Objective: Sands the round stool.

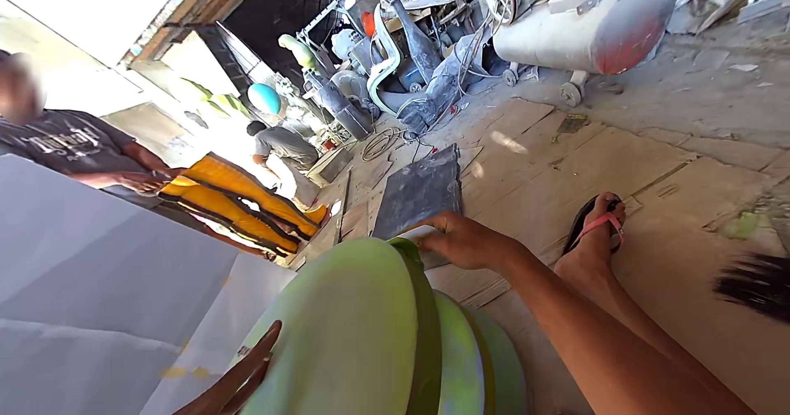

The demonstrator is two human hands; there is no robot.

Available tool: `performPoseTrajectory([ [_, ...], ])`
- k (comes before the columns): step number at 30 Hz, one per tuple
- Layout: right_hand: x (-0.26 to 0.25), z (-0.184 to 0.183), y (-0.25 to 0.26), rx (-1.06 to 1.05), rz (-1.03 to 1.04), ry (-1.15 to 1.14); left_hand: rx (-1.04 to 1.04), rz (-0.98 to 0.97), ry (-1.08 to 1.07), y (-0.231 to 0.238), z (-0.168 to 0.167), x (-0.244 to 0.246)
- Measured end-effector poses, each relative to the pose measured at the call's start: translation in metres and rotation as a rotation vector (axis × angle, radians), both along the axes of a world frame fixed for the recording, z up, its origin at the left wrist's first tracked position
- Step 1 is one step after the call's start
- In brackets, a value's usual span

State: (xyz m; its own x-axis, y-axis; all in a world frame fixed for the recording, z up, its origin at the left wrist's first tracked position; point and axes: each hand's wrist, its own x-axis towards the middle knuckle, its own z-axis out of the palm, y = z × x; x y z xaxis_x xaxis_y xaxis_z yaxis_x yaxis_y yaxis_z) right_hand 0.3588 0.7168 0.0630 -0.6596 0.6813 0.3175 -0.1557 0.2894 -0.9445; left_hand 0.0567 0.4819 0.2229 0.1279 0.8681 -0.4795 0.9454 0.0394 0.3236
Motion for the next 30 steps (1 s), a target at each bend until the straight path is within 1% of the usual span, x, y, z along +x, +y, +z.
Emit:
performPoseTrajectory([
  [4,0.011,0.009,-0.024,-0.035,-0.065,-0.02,0.03,-0.028,0.0,-0.003,0.001,-0.004],
  [8,0.022,0.021,-0.063,-0.035,-0.197,-0.083,0.156,-0.114,0.048,-0.003,-0.008,-0.014],
  [12,0.027,0.019,-0.094,0.017,-0.302,-0.095,0.097,-0.044,0.129,-0.002,-0.006,-0.008],
  [18,0.033,0.019,-0.154,0.084,-0.464,-0.124,0.134,-0.077,0.158,0.001,-0.008,-0.009],
  [20,0.031,0.015,-0.175,0.086,-0.526,-0.115,0.144,-0.066,0.144,0.001,-0.008,-0.009],
  [25,0.02,-0.013,-0.218,0.06,-0.644,-0.009,0.173,-0.113,0.129,0.0,-0.009,-0.009],
  [30,-0.004,-0.016,-0.264,0.022,-0.765,0.041,0.173,-0.123,0.12,-0.001,-0.008,-0.007],
])
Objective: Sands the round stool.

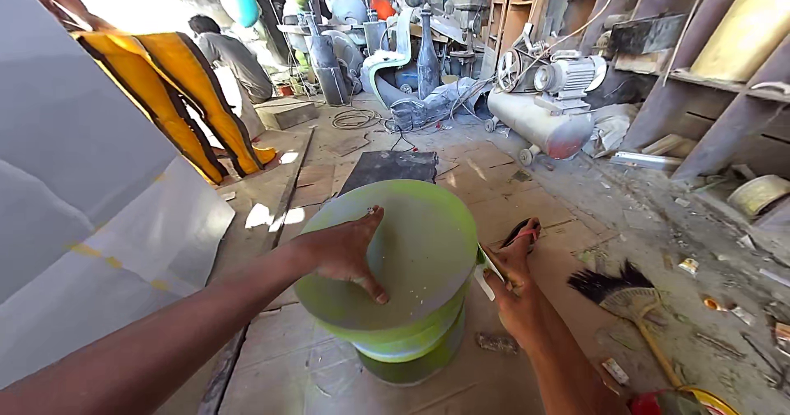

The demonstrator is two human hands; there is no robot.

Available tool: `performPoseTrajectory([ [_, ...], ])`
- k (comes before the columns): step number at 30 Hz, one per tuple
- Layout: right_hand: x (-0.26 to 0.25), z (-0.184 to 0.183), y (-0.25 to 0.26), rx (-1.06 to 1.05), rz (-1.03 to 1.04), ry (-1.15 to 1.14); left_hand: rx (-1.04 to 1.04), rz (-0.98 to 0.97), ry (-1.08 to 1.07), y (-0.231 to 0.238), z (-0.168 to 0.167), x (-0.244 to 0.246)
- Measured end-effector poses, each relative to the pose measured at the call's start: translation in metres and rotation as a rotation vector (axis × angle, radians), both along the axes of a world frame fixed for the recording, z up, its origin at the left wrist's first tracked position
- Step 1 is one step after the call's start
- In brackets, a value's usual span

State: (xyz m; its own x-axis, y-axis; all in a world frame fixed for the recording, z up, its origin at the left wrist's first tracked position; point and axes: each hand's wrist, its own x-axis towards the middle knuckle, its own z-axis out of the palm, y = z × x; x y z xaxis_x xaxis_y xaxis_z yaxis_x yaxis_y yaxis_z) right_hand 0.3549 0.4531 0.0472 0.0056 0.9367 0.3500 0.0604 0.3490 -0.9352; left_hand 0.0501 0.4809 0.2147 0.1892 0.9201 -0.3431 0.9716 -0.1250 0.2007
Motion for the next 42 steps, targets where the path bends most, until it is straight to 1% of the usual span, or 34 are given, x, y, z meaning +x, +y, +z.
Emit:
performPoseTrajectory([
  [5,-0.03,-0.009,-0.031,0.082,-0.121,0.079,0.016,-0.025,0.0,0.0,-0.002,-0.002],
  [10,-0.055,-0.008,-0.061,0.113,-0.235,0.068,0.087,-0.057,-0.058,-0.001,-0.01,-0.004],
  [13,-0.074,-0.008,-0.076,0.12,-0.29,0.091,0.005,-0.047,-0.004,0.003,-0.002,-0.003],
  [16,-0.093,-0.011,-0.09,0.142,-0.331,0.097,-0.001,-0.045,0.03,0.002,0.0,-0.002],
  [20,-0.12,-0.015,-0.107,0.177,-0.406,0.062,0.009,-0.039,0.005,0.0,0.0,-0.003],
  [23,-0.139,-0.016,-0.117,0.2,-0.455,0.041,0.005,-0.038,0.025,0.002,-0.001,-0.005],
  [28,-0.16,-0.022,-0.127,0.225,-0.488,-0.013,0.008,-0.048,0.021,0.003,-0.001,-0.005],
  [31,-0.169,-0.022,-0.135,0.235,-0.489,-0.055,0.01,-0.048,0.035,0.003,-0.001,-0.005],
  [36,-0.174,-0.016,-0.151,0.314,-0.493,-0.07,-0.007,-0.025,0.04,0.003,0.0,-0.004],
  [39,-0.16,-0.015,-0.156,0.313,-0.527,0.009,0.0,-0.02,0.038,0.002,0.0,-0.005],
  [42,-0.133,-0.019,-0.152,0.243,-0.539,0.127,0.007,-0.025,0.039,0.003,-0.002,-0.007],
])
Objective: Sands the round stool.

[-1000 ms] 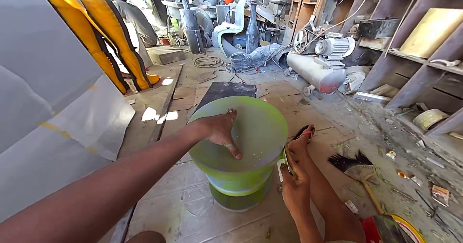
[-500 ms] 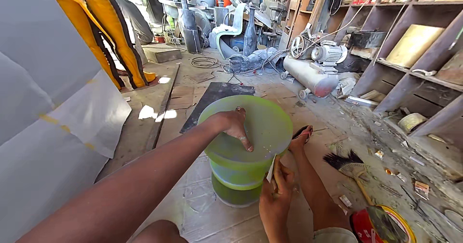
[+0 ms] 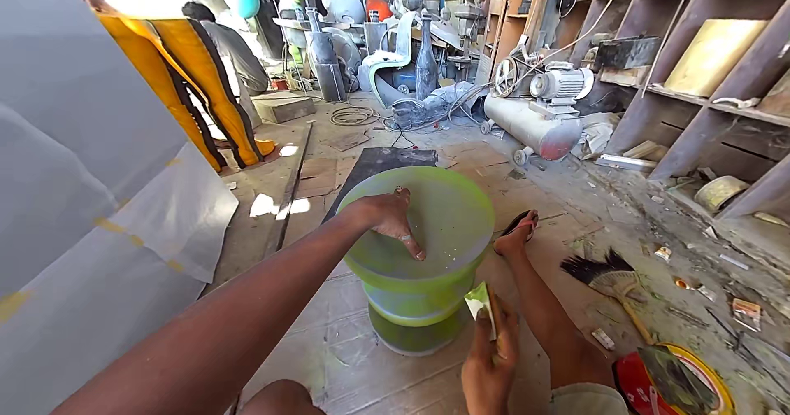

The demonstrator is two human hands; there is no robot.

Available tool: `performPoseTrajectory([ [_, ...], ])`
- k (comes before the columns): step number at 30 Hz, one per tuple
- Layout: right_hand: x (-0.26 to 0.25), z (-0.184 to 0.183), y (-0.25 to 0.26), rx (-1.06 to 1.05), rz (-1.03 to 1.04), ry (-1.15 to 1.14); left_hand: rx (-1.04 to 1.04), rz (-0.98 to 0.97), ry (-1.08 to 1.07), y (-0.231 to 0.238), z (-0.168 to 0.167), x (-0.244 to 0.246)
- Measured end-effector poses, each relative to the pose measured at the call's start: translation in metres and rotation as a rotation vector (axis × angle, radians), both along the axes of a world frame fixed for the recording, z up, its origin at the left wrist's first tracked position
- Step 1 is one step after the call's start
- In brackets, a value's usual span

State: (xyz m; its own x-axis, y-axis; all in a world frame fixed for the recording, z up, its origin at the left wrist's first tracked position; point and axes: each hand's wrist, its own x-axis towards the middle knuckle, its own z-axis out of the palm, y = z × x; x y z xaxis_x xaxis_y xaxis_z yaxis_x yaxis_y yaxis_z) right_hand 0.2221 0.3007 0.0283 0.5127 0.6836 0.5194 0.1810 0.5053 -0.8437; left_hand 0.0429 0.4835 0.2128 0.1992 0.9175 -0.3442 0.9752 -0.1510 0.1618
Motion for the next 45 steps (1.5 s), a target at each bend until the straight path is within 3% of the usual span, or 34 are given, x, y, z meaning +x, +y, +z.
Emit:
performPoseTrajectory([
  [8,0.059,-0.041,0.034,-0.168,0.094,0.563,0.044,0.025,-0.056,-0.005,-0.006,-0.004],
  [21,0.083,-0.051,0.108,-0.265,0.466,1.058,-0.036,0.161,-0.07,-0.003,-0.004,-0.007],
  [33,0.099,-0.059,0.165,-0.224,0.577,0.938,-0.058,0.252,-0.079,-0.003,0.0,0.004],
  [38,0.116,-0.035,0.186,-0.335,0.598,0.854,-0.053,0.266,-0.091,-0.006,0.002,0.01],
  [45,0.124,-0.017,0.18,-0.297,0.653,0.653,-0.061,0.285,-0.102,-0.007,0.003,0.014],
])
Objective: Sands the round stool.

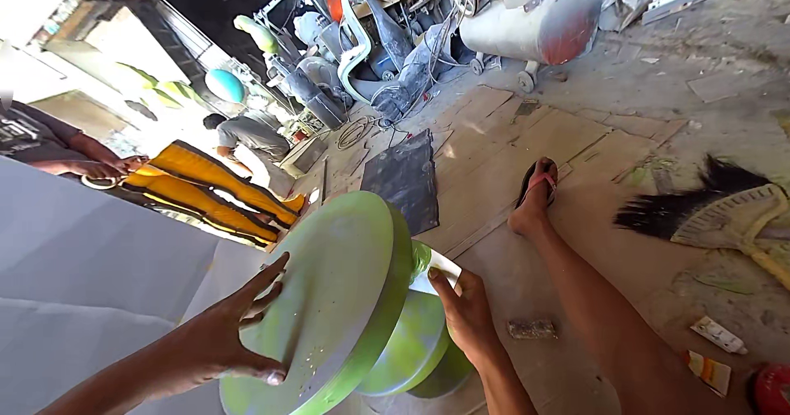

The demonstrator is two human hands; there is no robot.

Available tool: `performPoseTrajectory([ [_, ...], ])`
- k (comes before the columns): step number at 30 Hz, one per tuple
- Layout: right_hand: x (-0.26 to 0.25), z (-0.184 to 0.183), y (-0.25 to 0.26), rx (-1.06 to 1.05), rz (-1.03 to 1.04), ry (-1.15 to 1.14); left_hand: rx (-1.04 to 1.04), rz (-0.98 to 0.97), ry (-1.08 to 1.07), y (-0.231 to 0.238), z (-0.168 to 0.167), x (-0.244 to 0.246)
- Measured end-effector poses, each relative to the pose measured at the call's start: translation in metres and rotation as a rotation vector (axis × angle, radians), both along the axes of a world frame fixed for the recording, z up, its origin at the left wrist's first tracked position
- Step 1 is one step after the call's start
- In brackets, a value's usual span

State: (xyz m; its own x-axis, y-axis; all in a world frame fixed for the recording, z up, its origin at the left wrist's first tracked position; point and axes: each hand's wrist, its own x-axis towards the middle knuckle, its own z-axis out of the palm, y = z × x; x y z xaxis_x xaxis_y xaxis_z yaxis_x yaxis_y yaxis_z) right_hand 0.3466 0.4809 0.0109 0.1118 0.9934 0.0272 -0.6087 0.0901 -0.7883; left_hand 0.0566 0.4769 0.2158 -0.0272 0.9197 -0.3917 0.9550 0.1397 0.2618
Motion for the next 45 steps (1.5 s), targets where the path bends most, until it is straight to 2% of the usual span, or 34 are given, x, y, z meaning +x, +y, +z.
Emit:
performPoseTrajectory([
  [2,-0.002,-0.01,-0.008,0.066,-0.01,-0.026,0.003,-0.002,0.0,0.001,0.0,-0.002],
  [4,-0.003,-0.03,-0.006,0.218,-0.063,-0.052,0.003,-0.004,0.005,0.002,0.0,-0.005],
  [6,0.014,-0.026,0.006,0.294,-0.095,-0.185,-0.01,-0.001,0.013,0.002,0.0,-0.005],
  [9,0.048,0.011,0.035,0.416,-0.047,-0.575,-0.019,0.0,0.035,0.003,0.002,-0.003],
  [13,0.07,0.081,0.07,0.551,0.027,-1.162,-0.023,-0.013,0.02,0.003,0.002,-0.003],
  [18,0.053,0.137,0.094,0.658,0.155,-1.708,0.037,-0.05,0.022,0.002,-0.004,-0.009],
  [21,0.04,0.159,0.088,0.632,0.254,-1.92,0.078,-0.076,-0.004,-0.001,-0.006,-0.01],
  [24,0.036,0.173,0.073,0.61,0.308,-2.006,0.13,-0.103,-0.028,-0.005,-0.008,-0.012],
  [31,0.021,0.195,0.018,0.39,0.416,-2.156,0.261,-0.163,-0.16,-0.02,-0.009,-0.013],
  [36,0.002,0.206,-0.02,0.277,0.48,-2.23,0.368,-0.107,-0.388,-0.024,-0.01,-0.026],
  [39,-0.016,0.211,-0.046,0.235,0.494,-2.244,0.359,-0.067,-0.465,-0.028,-0.006,-0.038],
  [45,-0.062,0.215,-0.097,0.238,0.512,-2.264,0.604,-0.047,-0.552,-0.085,-0.003,-0.052],
])
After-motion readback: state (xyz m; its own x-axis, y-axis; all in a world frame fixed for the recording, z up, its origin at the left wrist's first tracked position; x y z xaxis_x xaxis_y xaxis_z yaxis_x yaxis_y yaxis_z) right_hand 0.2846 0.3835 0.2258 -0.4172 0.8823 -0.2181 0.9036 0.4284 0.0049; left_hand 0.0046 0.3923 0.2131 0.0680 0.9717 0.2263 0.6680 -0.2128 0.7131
